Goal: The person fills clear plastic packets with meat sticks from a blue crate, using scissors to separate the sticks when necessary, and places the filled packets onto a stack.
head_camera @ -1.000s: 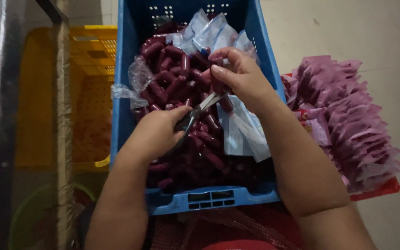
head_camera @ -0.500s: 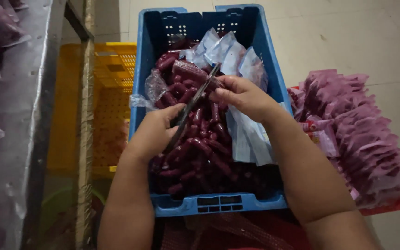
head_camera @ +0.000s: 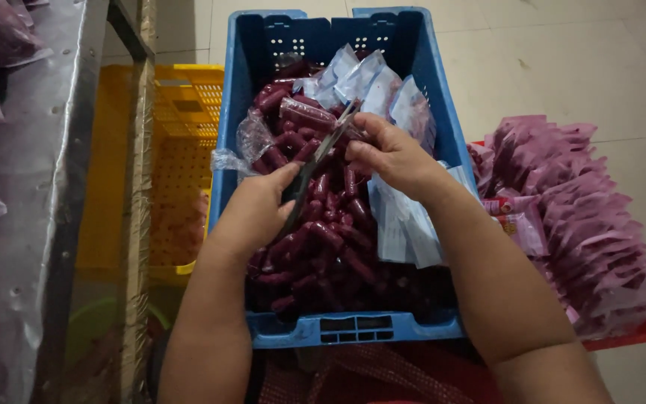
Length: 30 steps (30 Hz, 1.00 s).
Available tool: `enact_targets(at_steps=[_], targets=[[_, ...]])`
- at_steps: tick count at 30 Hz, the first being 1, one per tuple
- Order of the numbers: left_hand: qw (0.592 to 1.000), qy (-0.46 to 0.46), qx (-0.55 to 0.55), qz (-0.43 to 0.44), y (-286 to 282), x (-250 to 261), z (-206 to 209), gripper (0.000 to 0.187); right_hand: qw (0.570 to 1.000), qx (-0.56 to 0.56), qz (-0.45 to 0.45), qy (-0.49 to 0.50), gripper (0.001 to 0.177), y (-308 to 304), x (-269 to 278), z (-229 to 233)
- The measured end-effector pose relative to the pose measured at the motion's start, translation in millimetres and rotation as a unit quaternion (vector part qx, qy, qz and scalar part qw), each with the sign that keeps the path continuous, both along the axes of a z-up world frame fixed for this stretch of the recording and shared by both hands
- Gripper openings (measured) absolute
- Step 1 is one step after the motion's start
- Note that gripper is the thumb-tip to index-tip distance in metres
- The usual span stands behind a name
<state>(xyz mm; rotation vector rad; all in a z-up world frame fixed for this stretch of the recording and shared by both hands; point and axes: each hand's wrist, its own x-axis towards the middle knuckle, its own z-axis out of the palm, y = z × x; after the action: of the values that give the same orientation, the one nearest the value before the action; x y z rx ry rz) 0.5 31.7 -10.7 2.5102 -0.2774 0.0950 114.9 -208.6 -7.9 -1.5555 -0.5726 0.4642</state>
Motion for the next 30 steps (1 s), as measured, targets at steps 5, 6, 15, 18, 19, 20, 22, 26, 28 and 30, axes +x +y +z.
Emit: enact_targets(at_steps=[5, 6, 15, 18, 19, 20, 22, 26, 28, 30], targets=[[1.0, -0.017, 0.018, -0.007, -1.9, 1.7, 2.4, 0.064, 0.999, 0.029, 0.005, 0.015, 0.038, 4.4, -1.6, -6.9], [0.999, -0.027, 0.023, -0.012, -2.5, 3.1, 2.6, 0.065, 0.999, 0.03, 0.009, 0.012, 0.037, 6.1, -4.8, -4.1], [0.985, -0.13, -0.047, 0.102, 28.1, 20.6, -36.8, 0.061, 0.985, -0.066, 0.008, -0.161, 0.04, 11.4, -15.4, -12.0], [0.977, -0.147, -0.054, 0.142, 34.3, 9.8, -31.1, 0.062, 0.975, -0.105, -0.07, -0.186, 0.04, 10.7, -19.8, 2.1], [0.977, -0.147, -0.056, 0.142, 36.2, 13.9, -33.4, 0.062, 0.974, -0.106, -0.07, -0.186, 0.04, 10.6, -15.4, -1.4], [0.974, -0.122, -0.069, 0.178, 38.8, 18.5, -35.6, 0.061, 0.951, -0.185, -0.098, -0.226, 0.039, 11.4, -10.1, -4.4], [0.968, -0.098, -0.084, 0.215, 43.6, 23.5, -39.5, 0.06, 0.92, -0.261, -0.122, -0.266, 0.04, 17.2, 7.7, -14.9], [0.971, -0.1, -0.064, 0.209, 48.0, 24.9, -43.2, 0.058, 0.817, -0.407, -0.074, -0.402, 0.032, 44.9, 34.5, -30.8], [0.972, -0.112, -0.056, 0.198, 49.4, 26.9, -45.4, 0.058, 0.777, -0.431, -0.043, -0.457, 0.034, 62.4, 37.6, -39.1], [0.974, -0.12, -0.057, 0.184, 52.8, 29.7, -50.4, 0.058, 0.627, -0.365, -0.052, -0.686, 0.012, 79.9, 41.3, -57.2]])
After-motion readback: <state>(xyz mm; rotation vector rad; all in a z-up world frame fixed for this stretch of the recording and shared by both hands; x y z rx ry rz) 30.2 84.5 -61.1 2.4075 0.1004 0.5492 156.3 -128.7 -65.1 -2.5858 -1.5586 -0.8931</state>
